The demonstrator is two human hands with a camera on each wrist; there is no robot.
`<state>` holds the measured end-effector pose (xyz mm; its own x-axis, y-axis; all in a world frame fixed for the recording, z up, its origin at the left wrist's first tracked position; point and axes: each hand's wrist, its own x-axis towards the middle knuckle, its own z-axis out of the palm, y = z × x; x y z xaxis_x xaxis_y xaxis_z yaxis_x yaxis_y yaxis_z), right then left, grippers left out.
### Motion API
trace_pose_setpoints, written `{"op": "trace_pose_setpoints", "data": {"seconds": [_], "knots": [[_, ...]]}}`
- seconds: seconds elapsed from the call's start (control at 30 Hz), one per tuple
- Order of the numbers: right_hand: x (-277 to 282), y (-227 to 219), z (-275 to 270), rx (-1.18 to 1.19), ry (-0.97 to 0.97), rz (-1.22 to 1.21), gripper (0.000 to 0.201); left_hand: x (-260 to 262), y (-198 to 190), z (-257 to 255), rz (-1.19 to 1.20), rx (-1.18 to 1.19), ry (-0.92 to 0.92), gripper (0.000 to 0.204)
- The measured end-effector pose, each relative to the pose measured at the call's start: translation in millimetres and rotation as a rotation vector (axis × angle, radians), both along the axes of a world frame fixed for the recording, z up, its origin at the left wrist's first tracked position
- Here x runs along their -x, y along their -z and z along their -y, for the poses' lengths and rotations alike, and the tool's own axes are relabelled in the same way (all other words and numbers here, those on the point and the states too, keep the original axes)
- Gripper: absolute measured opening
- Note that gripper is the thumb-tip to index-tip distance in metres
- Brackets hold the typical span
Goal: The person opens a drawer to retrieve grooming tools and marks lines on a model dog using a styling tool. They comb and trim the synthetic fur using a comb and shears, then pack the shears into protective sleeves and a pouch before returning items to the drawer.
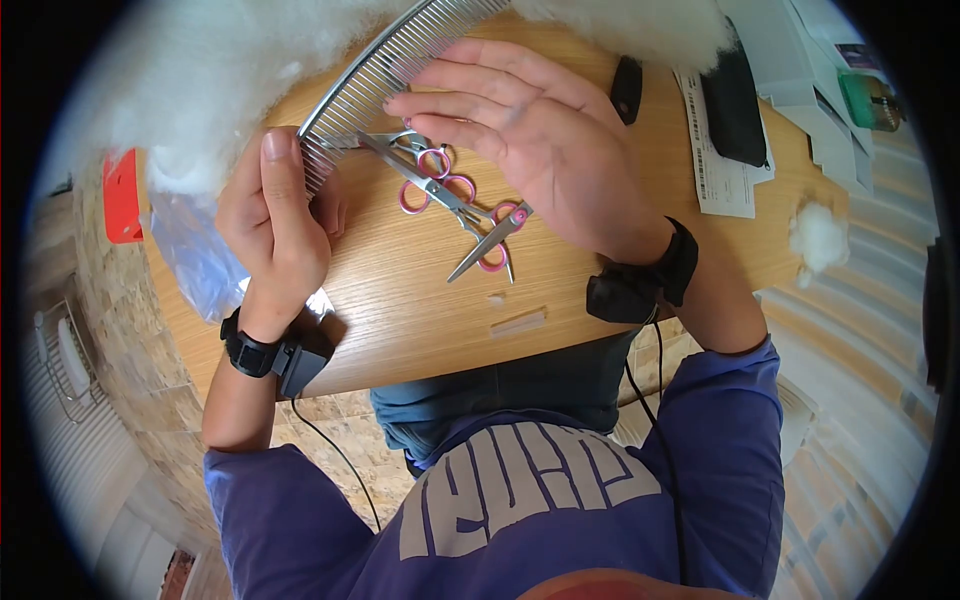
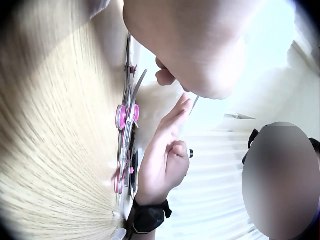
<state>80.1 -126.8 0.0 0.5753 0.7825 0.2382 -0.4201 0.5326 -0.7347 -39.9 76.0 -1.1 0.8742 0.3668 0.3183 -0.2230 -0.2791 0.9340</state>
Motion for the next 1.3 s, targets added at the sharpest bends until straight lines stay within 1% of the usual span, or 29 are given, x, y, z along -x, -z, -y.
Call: {"op": "trace_pose_setpoints", "data": {"seconds": [0.03,0.1,0.13,0.2,0.33,0.53,0.6,0.63,0.67,0.7,0.73,0.8,0.83,0.9,0.93,0.97,1.03,1.1,1.13,1.2,1.23,1.3], "knots": [[1,1,-2,0.001,-0.002,0.000,0.049,0,0,0,0.000,0.001,-0.002,0.037],[4,2,-6,0.085,0.105,0.118,0.045,-1,0,0,0.007,-0.007,0.008,0.037],[5,1,-7,0.086,0.104,0.119,0.045,-1,0,0,0.008,-0.006,0.007,0.037],[9,-1,-8,0.152,0.157,0.220,0.042,-1,1,-1,0.024,0.000,0.011,0.037],[10,-4,-10,0.204,0.147,0.210,0.041,-1,0,-1,0.013,0.010,-0.007,0.036],[11,-7,-11,0.271,0.180,0.177,0.035,-2,1,0,0.020,0.036,-0.027,0.036],[8,-8,-8,0.354,0.193,0.202,0.033,-2,-1,1,0.017,0.042,-0.018,0.036],[8,-9,-7,0.356,0.190,0.202,0.033,-3,-1,1,0.016,0.045,-0.020,0.036],[8,-10,-6,0.423,0.195,0.187,0.033,-3,-2,1,0.013,0.031,-0.027,0.036],[7,-12,-4,0.490,0.199,0.173,0.034,-3,-2,1,0.010,0.016,-0.034,0.036],[6,-16,-3,0.493,0.197,0.173,0.034,-3,-1,0,0.010,0.019,-0.036,0.036],[5,-23,0,0.639,0.123,0.273,0.041,-1,-1,-2,0.015,0.006,-0.020,0.035],[6,-22,0,0.642,0.129,0.275,0.041,0,-1,-2,0.018,0.008,-0.015,0.035],[10,-19,0,0.701,0.124,0.181,0.044,2,-3,2,-0.098,-0.025,-0.073,0.039],[12,-23,1,0.717,0.142,0.168,0.050,3,-3,2,-0.111,-0.032,-0.100,0.039],[12,-22,2,0.741,0.188,0.174,0.050,3,-8,7,-0.137,-0.033,-0.153,0.040],[10,-19,5,0.710,0.145,0.157,0.050,4,-7,8,-0.139,-0.057,-0.175,0.042],[6,-28,9,0.741,0.148,0.264,0.055,4,0,7,-0.109,-0.022,-0.150,0.042],[6,-28,11,0.761,0.198,0.266,0.055,4,-1,8,-0.116,-0.022,-0.148,0.042],[9,-25,12,0.607,0.214,0.340,0.055,4,-2,5,-0.101,-0.034,-0.117,0.041],[10,-26,13,0.614,0.252,0.345,0.055,3,-5,8,-0.116,-0.035,-0.132,0.042],[11,-29,16,0.409,0.331,0.413,0.054,1,-7,7,-0.114,-0.105,-0.128,0.044]]}}
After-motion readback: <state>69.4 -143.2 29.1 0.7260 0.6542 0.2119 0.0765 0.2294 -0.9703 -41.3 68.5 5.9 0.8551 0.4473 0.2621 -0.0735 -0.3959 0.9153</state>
